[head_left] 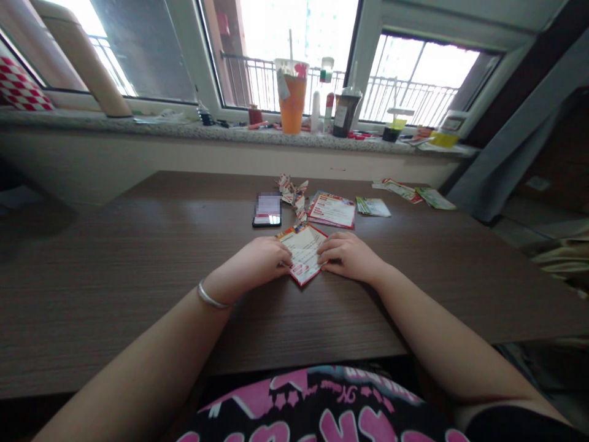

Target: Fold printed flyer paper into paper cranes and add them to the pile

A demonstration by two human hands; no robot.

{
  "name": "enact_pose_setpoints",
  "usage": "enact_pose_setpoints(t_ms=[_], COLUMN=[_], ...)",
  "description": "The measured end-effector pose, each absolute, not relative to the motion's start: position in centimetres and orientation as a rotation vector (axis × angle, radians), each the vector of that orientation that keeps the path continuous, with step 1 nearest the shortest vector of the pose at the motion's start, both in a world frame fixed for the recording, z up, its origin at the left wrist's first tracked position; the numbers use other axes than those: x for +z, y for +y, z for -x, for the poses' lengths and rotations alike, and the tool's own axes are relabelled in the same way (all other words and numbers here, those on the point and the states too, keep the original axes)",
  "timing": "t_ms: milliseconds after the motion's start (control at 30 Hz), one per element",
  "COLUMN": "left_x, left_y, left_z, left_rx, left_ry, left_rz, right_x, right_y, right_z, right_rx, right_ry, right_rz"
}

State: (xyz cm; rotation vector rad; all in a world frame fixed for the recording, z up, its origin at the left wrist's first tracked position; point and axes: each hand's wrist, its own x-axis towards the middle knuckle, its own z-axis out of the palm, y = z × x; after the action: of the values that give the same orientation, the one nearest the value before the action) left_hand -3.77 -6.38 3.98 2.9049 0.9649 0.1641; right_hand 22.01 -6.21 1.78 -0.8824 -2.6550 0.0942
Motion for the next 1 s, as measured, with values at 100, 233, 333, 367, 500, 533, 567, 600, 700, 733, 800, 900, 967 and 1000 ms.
enact_pose_setpoints(t_ms=[100,233,333,367,500,533,567,600,700,733,800,900,967,1000], left_x=[4.2,4.4,4.0,3.8,3.3,3.3,3.2,3.2,3.3,3.3,3.3,3.2,3.3,3.3], left_y=[-6.5,-6.7,-6.7,-6.6,-6.5,-6.5,-6.5,-6.5,-6.5,-6.5,-6.5,-6.5,-6.5,-6.6], left_z=[3.7,3.7,3.9,4.0,4.1,4.0,4.0,3.9,3.6,3.5,3.5,3.6,3.6,3.6], left_rx=[0.104,0.070,0.085,0.105,0.198,0.213,0.222,0.228,0.222,0.213,0.193,0.175,0.184,0.197], left_ry=[1.009,1.093,1.081,1.073,0.981,0.944,0.907,0.874,0.817,0.817,0.826,0.850,0.870,0.882], left_rz=[-2.919,-2.886,-2.877,-2.881,-2.866,-2.850,-2.830,-2.810,-2.762,-2.753,-2.750,-2.756,-2.760,-2.763], right_x=[1.9,2.0,1.8,1.8,1.8,1.9,2.0,2.0,2.0,1.9,1.8,1.6,1.5,1.6], right_y=[-6.4,-6.6,-6.6,-6.6,-6.6,-6.7,-6.7,-6.7,-6.8,-6.7,-6.6,-6.5,-6.4,-6.4], right_z=[-21.9,-21.8,-21.8,-21.8,-21.8,-21.7,-21.7,-21.7,-21.7,-21.7,-21.7,-21.8,-21.8,-21.8], right_rx=[0.111,0.154,0.162,0.164,0.157,0.152,0.145,0.137,0.119,0.115,0.108,0.109,0.105,0.101], right_ry=[-2.671,-2.646,-2.627,-2.627,-2.641,-2.645,-2.648,-2.652,-2.657,-2.659,-2.660,-2.663,-2.665,-2.669], right_rz=[0.902,0.965,1.029,1.040,1.059,1.063,1.067,1.069,1.052,1.037,1.001,0.958,0.939,0.927])
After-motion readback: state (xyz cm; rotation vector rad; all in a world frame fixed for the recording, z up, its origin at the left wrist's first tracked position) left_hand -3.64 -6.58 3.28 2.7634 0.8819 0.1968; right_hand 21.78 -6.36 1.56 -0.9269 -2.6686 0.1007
